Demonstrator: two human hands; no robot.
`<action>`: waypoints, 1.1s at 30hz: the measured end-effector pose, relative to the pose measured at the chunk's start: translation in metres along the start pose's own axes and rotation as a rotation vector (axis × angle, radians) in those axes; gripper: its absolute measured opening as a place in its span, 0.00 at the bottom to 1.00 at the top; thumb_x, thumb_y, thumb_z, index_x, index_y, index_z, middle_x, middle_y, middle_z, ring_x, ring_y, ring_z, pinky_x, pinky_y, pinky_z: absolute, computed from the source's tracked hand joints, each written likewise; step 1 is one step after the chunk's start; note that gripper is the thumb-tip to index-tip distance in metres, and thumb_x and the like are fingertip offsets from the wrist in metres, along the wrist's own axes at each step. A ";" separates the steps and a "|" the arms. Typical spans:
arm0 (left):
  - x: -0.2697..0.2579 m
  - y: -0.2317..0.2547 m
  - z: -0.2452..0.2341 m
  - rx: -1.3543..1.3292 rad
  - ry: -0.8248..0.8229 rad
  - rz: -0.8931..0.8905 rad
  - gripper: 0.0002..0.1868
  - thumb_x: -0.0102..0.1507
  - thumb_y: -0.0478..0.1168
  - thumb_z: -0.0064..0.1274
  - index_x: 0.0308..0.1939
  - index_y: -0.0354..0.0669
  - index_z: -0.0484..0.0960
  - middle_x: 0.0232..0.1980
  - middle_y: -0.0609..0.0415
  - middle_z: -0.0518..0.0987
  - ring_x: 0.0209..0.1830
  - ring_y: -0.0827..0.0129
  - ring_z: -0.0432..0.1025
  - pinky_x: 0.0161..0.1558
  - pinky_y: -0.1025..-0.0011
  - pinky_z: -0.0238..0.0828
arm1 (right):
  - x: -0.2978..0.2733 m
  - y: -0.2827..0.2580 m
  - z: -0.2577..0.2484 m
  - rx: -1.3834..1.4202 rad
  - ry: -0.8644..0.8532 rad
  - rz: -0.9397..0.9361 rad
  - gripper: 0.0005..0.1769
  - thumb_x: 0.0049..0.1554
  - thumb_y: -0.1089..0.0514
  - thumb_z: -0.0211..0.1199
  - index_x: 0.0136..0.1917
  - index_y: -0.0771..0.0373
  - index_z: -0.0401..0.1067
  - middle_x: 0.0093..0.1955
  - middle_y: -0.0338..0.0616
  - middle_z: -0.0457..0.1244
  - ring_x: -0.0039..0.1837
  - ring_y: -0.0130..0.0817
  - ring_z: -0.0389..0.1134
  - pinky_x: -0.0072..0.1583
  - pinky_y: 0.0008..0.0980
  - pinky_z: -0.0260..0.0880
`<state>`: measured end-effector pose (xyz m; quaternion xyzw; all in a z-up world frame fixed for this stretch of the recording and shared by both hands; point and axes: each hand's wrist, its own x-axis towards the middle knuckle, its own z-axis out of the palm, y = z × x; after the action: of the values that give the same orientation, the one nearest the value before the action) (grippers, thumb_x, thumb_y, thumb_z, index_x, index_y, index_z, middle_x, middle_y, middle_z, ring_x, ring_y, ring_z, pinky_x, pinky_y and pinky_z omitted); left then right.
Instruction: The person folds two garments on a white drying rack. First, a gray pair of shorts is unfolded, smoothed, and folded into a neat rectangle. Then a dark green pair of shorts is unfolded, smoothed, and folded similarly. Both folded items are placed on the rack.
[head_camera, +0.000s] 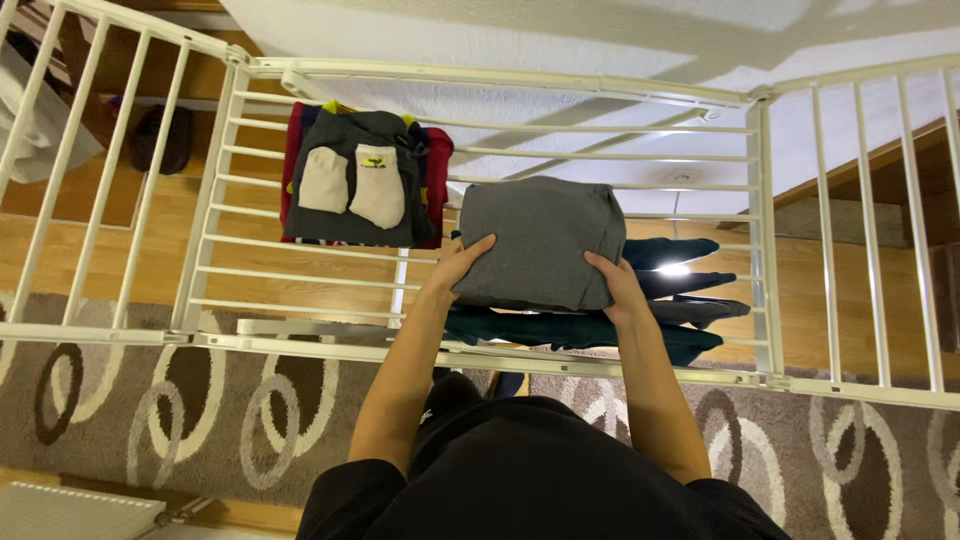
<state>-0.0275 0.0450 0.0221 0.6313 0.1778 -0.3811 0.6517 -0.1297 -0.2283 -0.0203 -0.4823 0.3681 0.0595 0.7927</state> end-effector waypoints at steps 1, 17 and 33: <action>-0.008 0.004 -0.003 -0.011 -0.008 0.042 0.57 0.55 0.61 0.74 0.77 0.40 0.60 0.74 0.35 0.64 0.74 0.42 0.60 0.68 0.40 0.57 | -0.003 -0.002 0.003 -0.022 -0.023 -0.033 0.42 0.55 0.51 0.76 0.75 0.63 0.61 0.63 0.56 0.63 0.63 0.51 0.65 0.62 0.53 0.68; -0.005 0.124 -0.211 0.100 0.112 0.749 0.21 0.60 0.40 0.70 0.55 0.41 0.81 0.44 0.48 0.83 0.41 0.65 0.77 0.43 0.61 0.79 | 0.021 -0.017 0.258 -0.013 -0.279 -0.344 0.33 0.57 0.53 0.75 0.71 0.61 0.67 0.63 0.53 0.66 0.64 0.45 0.69 0.63 0.47 0.72; 0.035 0.106 -0.273 0.781 0.783 0.757 0.45 0.60 0.44 0.69 0.71 0.29 0.59 0.68 0.25 0.61 0.69 0.28 0.61 0.68 0.40 0.61 | 0.047 0.026 0.322 -0.729 0.217 -0.862 0.24 0.57 0.60 0.68 0.60 0.74 0.63 0.53 0.63 0.59 0.56 0.61 0.66 0.53 0.49 0.70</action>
<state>0.1401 0.2876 0.0317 0.9313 0.0165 0.0947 0.3513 0.0614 0.0338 0.0157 -0.8343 0.1734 -0.1957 0.4854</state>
